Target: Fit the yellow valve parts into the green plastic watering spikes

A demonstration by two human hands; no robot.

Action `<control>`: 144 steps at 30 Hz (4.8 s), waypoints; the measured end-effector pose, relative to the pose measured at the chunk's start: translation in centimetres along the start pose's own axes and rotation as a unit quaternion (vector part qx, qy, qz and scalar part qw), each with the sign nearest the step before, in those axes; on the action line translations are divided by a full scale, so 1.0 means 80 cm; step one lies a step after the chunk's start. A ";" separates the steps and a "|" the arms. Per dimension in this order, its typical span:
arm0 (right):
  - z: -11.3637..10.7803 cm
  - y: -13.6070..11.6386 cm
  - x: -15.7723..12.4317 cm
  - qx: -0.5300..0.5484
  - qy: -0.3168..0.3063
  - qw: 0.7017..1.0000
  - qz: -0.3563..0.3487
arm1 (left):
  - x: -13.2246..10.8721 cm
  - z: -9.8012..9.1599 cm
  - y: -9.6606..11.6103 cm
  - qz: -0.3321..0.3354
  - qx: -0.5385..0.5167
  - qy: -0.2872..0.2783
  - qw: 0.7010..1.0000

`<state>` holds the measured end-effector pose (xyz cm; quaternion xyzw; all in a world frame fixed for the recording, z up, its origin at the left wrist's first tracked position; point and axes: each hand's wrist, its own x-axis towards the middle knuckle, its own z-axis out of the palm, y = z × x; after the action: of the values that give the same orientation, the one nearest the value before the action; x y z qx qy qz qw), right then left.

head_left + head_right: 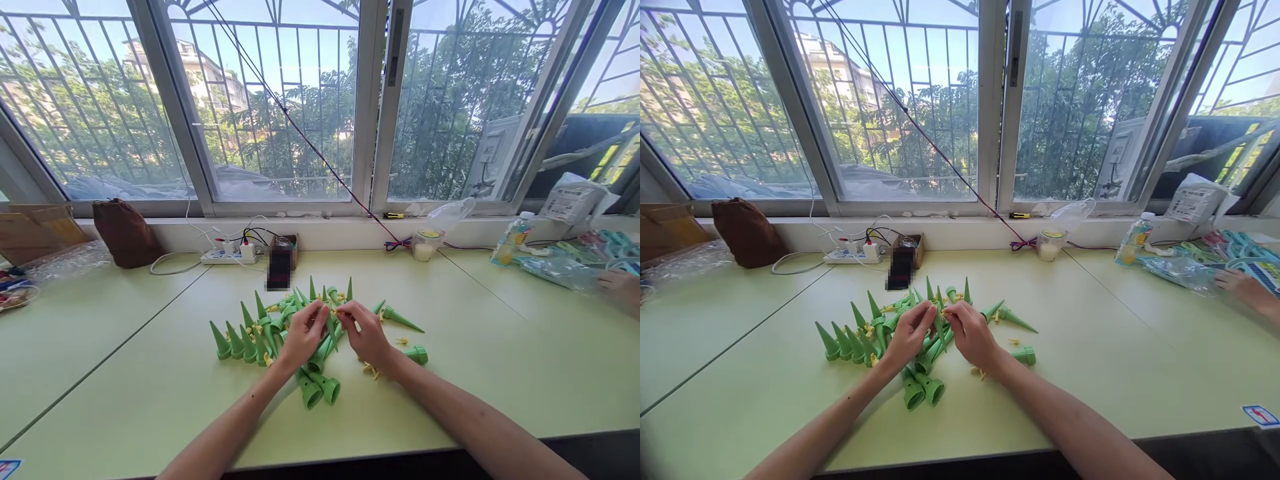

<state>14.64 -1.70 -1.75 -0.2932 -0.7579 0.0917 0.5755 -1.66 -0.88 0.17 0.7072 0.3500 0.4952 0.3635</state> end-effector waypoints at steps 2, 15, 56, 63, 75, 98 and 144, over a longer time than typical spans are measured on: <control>0.001 0.000 -0.002 0.001 0.000 1.000 0.007 | -0.001 0.000 -0.001 0.002 0.014 0.001 1.000; 0.004 0.005 -0.006 -0.016 0.002 0.999 0.045 | -0.004 -0.001 0.001 0.055 0.112 0.019 0.992; -0.001 0.003 -0.007 -0.155 -0.069 0.986 0.002 | -0.004 0.002 0.006 0.106 0.148 0.007 0.983; -0.004 0.000 -0.003 -0.141 -0.083 0.986 0.022 | -0.004 0.002 0.003 0.100 0.163 0.018 0.981; -0.002 0.008 -0.010 -0.100 -0.103 0.990 0.006 | -0.004 0.001 -0.002 0.091 0.168 0.022 0.981; 0.013 0.004 -0.012 -0.008 -0.061 0.992 0.107 | -0.009 -0.001 -0.008 0.184 0.200 0.030 0.962; 0.011 0.002 -0.006 -0.002 -0.089 0.990 0.110 | -0.002 0.006 -0.003 -0.031 -0.013 -0.006 0.999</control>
<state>13.95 -1.69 -2.51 -0.3668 -0.7696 0.1788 0.4911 -1.26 -0.98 -0.19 0.6942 0.3630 0.4844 0.3895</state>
